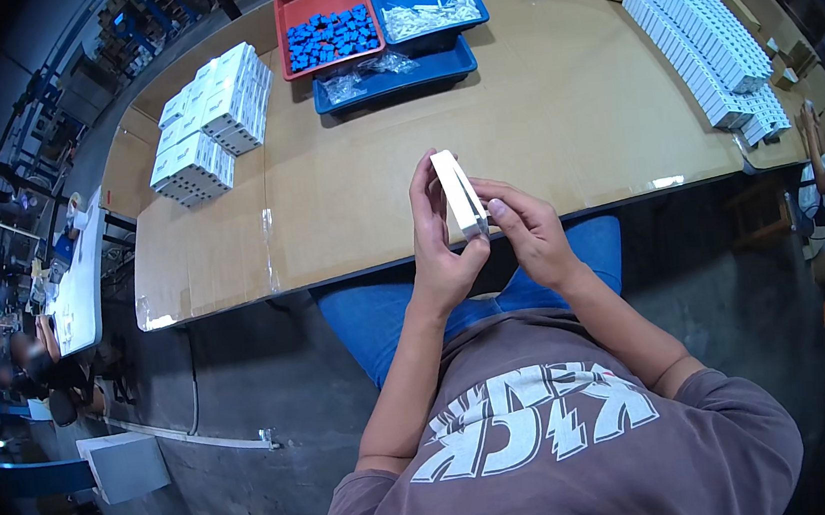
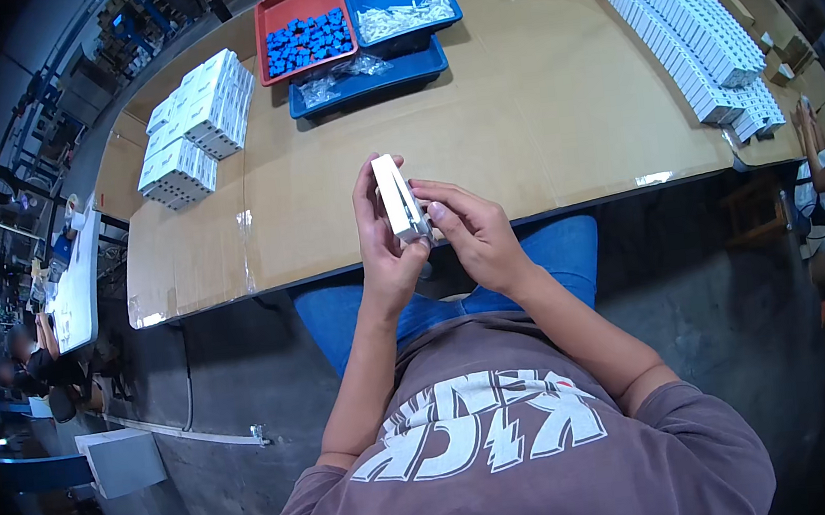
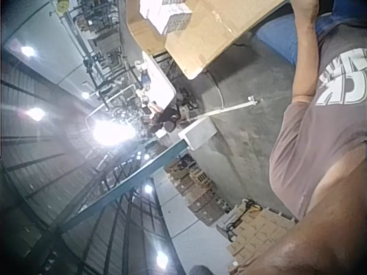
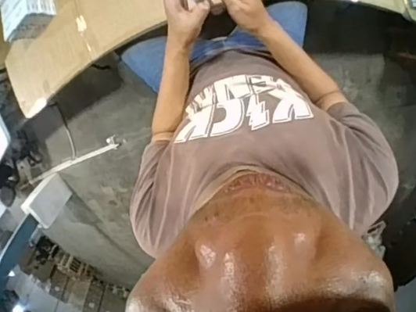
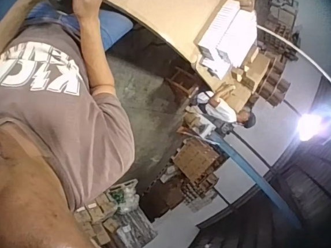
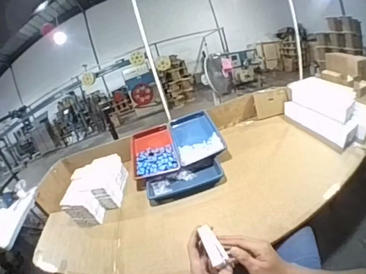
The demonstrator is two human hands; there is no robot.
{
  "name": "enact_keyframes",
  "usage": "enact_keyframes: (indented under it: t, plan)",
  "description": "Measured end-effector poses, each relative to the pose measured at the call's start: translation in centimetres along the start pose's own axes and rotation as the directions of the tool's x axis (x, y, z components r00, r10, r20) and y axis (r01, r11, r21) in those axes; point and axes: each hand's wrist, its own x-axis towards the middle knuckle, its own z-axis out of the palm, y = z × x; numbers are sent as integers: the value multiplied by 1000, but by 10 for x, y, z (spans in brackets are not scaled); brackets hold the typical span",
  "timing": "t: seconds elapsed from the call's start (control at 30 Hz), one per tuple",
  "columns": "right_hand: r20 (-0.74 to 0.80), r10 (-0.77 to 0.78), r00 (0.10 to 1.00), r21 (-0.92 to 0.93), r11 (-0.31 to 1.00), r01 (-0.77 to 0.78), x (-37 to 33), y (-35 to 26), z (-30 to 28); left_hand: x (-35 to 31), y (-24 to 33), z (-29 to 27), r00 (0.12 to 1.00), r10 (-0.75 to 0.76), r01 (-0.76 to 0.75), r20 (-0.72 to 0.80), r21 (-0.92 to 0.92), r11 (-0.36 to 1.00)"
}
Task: Assembling and inspecting small white electronic modules with connectors at a workstation.
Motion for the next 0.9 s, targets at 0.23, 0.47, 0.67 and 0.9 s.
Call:
enact_keyframes:
  t: [0.23, 0.47, 0.67, 0.9]
  plan:
    - [14, 225, 974, 364, 906, -215, 7, -6, -11, 6, -8, -3, 990, 92, -113, 106, 225, 968]
    - [31, 153, 988, 314, 937, -155, 8, -11, -13, 8, -17, -4, 981, 114, -152, 154, 267, 951]
    - [25, 135, 990, 338, 931, -136, 2, -14, -16, 1, -14, -1, 973, 108, -166, 203, 295, 941]
    - [-43, 15, 999, 258, 966, -4, -10, 1, -7, -10, 5, 15, 995, -91, 94, 38, -81, 992]
